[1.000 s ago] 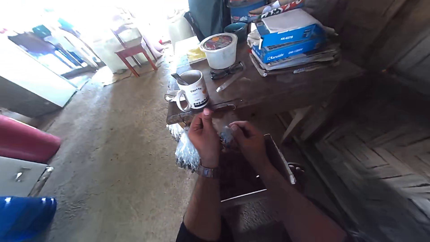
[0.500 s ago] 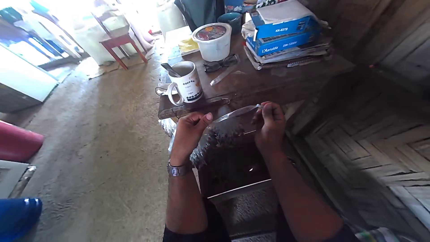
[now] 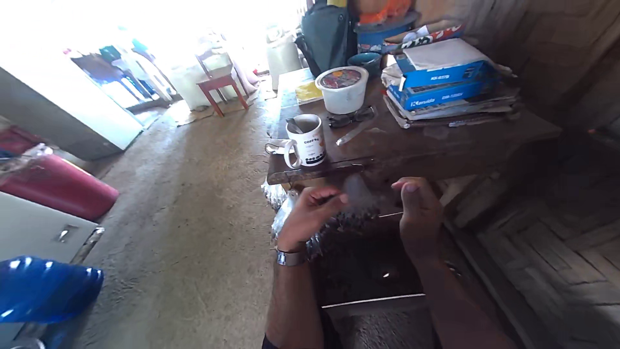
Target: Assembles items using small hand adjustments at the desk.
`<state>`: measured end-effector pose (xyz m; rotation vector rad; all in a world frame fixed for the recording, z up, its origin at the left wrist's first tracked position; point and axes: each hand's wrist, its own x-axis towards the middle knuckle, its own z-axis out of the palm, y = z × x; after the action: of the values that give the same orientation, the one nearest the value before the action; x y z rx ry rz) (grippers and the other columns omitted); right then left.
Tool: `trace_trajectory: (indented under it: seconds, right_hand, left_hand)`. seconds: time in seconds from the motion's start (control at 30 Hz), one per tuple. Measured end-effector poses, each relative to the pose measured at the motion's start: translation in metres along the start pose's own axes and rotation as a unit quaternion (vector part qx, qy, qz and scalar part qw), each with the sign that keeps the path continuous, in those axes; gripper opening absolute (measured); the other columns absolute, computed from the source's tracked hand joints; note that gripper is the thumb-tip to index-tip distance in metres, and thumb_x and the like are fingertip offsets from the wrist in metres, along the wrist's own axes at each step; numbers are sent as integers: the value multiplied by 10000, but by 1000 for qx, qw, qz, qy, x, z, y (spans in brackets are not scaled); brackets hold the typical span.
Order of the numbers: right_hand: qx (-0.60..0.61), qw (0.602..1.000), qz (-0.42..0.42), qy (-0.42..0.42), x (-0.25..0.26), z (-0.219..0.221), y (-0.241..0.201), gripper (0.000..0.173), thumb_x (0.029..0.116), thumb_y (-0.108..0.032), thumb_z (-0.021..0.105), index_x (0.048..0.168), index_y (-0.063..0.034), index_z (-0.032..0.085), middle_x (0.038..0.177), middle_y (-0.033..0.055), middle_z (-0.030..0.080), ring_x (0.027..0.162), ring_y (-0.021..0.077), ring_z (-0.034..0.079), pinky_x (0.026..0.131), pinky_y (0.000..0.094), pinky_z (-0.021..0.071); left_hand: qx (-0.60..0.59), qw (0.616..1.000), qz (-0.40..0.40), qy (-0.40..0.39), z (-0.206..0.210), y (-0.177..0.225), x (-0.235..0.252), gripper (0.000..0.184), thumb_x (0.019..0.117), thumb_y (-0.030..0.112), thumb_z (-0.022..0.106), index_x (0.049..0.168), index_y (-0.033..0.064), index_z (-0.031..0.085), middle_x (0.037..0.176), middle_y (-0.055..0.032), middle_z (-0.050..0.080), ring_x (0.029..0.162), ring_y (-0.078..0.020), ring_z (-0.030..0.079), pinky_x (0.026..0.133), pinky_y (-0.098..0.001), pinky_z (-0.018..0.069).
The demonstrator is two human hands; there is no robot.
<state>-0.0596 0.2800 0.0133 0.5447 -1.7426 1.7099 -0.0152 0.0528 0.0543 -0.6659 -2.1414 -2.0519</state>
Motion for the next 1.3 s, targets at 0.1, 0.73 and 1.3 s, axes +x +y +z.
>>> trace_trajectory:
  seconds: [0.1,0.73,1.3]
  right_hand:
    - [44,988,-8,-145,-4,5,-6,380,1097,-277,451,1075,-22,732,1079,74,730,1031,174,691,927,372,585]
    - [216,871,283,-337,-10,2,6,426,1079,-451,477,1081,-75,675,918,29,674,829,107,644,787,288,566]
    - [30,948,232,-215,2,-19,-8,167,1013,-262,662,1025,-104,715,782,24,635,597,103,542,519,248,469]
  left_hand:
    - [79,992,8,-101,7,3,3,207,1021,171,640,920,17,736,764,8,660,656,-41,575,614,-230,498]
    - [88,987,-70,-111,18,-3,11,173,1005,157,668,1001,9,758,813,-25,721,697,-61,649,669,-250,566]
    - [144,980,-92,103,35,-21,15,148,982,307,718,1044,189,780,737,-6,651,447,-85,405,400,-230,331]
